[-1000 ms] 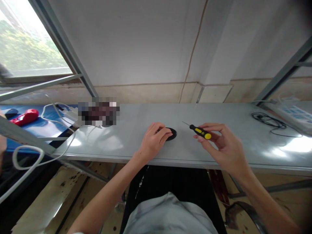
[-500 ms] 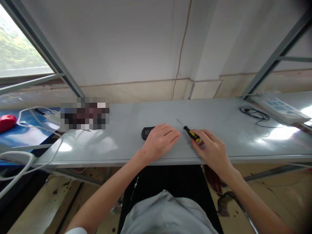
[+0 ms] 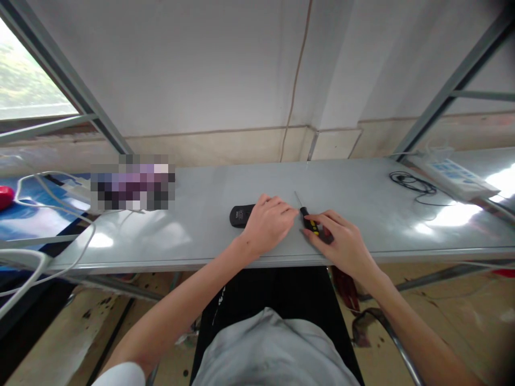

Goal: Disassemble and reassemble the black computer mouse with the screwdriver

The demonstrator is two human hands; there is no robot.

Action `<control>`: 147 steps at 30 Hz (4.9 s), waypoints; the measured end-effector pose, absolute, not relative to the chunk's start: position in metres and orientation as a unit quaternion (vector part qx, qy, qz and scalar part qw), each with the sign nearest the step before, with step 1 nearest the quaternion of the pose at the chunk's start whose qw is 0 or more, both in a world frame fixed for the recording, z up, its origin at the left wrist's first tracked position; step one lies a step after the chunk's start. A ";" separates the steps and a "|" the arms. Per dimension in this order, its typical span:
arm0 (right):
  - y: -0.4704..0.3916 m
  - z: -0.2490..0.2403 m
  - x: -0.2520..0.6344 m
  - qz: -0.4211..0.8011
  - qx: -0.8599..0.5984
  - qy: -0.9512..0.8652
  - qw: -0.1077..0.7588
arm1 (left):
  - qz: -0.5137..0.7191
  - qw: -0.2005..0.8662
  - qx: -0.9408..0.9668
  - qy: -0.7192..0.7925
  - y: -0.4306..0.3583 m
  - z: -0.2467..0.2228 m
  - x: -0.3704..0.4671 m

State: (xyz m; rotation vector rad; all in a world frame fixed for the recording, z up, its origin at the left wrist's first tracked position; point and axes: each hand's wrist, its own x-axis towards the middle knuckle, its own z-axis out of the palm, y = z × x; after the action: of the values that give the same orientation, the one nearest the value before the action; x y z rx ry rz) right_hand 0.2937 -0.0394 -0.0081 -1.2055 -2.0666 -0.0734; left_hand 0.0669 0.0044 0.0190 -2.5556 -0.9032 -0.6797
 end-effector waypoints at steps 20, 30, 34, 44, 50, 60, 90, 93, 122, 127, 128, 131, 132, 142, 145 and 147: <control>-0.031 -0.011 0.305 0.037 -0.492 -0.793 0.358 | -0.146 0.215 -0.905 -0.338 -0.003 0.013 0.094; -0.029 -0.014 0.306 0.041 -0.503 -0.786 0.357 | -0.135 0.191 -0.903 -0.360 -0.003 0.019 0.099; -0.030 -0.015 0.306 0.029 -0.509 -0.782 0.358 | -0.113 0.141 -0.905 -0.386 -0.002 0.025 0.100; -0.030 -0.015 0.305 0.007 -0.512 -0.776 0.369 | -0.118 0.122 -0.906 -0.387 -0.001 0.029 0.101; -0.033 -0.011 0.303 0.005 -0.522 -0.761 0.386 | -0.257 0.195 -0.862 -0.391 -0.013 0.023 0.059; -0.040 0.009 0.250 -0.111 -0.464 -0.773 0.417 | -0.287 0.098 -0.800 -0.518 -0.022 -0.003 -0.030; -0.018 -0.016 0.205 0.021 -0.425 -0.818 0.387 | -0.223 0.012 -0.841 -0.493 -0.026 -0.001 -0.030; -0.016 -0.018 0.204 0.018 -0.423 -0.819 0.387 | -0.220 0.000 -0.846 -0.486 -0.025 -0.002 -0.030; -0.015 -0.015 0.206 0.035 -0.412 -0.810 0.416 | -0.295 -0.043 -0.836 -0.461 -0.027 -0.002 -0.030; -0.018 -0.011 0.206 0.052 -0.416 -0.808 0.414 | -0.294 -0.084 -0.824 -0.477 -0.026 -0.001 -0.032; -0.018 -0.010 0.206 0.057 -0.418 -0.806 0.415 | -0.296 -0.093 -0.821 -0.480 -0.026 0.000 -0.033; -0.019 -0.008 0.205 0.070 -0.420 -0.802 0.419 | -0.303 -0.102 -0.814 -0.486 -0.024 0.000 -0.034; -0.019 -0.007 0.205 0.070 -0.417 -0.803 0.420 | -0.302 -0.100 -0.814 -0.486 -0.024 0.000 -0.034; -0.019 -0.003 0.202 0.073 -0.384 -0.816 0.425 | -0.295 -0.086 -0.820 -0.482 -0.027 0.001 -0.035; -0.019 -0.002 0.201 0.078 -0.385 -0.820 0.416 | -0.292 -0.081 -0.821 -0.484 -0.028 0.002 -0.035; -0.018 -0.002 0.201 0.080 -0.389 -0.822 0.408 | -0.291 -0.079 -0.820 -0.486 -0.028 0.002 -0.034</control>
State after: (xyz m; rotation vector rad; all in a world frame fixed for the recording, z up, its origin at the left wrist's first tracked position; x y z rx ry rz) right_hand 0.2010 -0.0178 -0.0018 -0.9798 -2.0725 0.2008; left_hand -0.0344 -0.0283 0.0024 -2.7155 -1.6086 -0.9623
